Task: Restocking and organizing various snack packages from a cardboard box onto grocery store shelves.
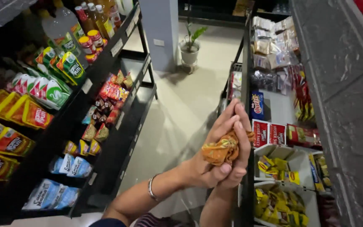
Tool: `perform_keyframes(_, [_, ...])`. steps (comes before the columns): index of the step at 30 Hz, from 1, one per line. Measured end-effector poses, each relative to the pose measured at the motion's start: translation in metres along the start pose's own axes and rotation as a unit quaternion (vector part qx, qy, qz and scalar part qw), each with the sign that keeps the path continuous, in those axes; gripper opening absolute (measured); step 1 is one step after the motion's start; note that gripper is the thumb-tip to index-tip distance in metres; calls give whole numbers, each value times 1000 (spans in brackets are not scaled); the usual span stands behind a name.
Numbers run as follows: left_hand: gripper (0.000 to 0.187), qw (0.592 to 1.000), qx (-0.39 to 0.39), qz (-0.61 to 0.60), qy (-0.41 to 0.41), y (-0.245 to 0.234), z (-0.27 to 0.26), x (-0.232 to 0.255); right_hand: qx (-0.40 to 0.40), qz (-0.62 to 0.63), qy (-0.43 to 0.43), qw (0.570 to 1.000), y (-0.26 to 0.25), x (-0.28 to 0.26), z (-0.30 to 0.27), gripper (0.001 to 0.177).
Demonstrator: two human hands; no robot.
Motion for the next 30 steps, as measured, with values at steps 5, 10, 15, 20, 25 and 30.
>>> perform_keyframes(5, [69, 1000, -1, 3, 4, 6, 4, -4, 13, 0, 17, 1000, -6, 2, 3, 79])
perform_keyframes(10, [69, 1000, 2, -4, 2, 9, 3, -11, 7, -23, 12, 1000, -9, 10, 4, 80])
perform_keyframes(15, [68, 1000, 22, 17, -6, 6, 5, -10, -22, -16, 16, 1000, -9, 12, 8, 81])
perform_keyframes(20, [70, 999, 31, -3, 7, 10, 4, -7, -3, 2, 14, 1000, -7, 6, 7, 81])
perform_keyframes(25, [69, 999, 11, -27, 16, 17, 8, -10, 13, -21, 21, 999, -14, 6, 7, 82])
perform_keyframes(30, [69, 999, 17, -27, 10, 16, 5, -11, 4, -30, 6, 1000, -16, 5, 5, 82])
Point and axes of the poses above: each hand's wrist, its own z-axis towards the middle knuckle, its own y-axis out of the palm, x = y × z, the point moved 4 cm from there along z, towards the middle knuckle, and after that the axes turned 4 degrees about x, right-handed, at the moved point
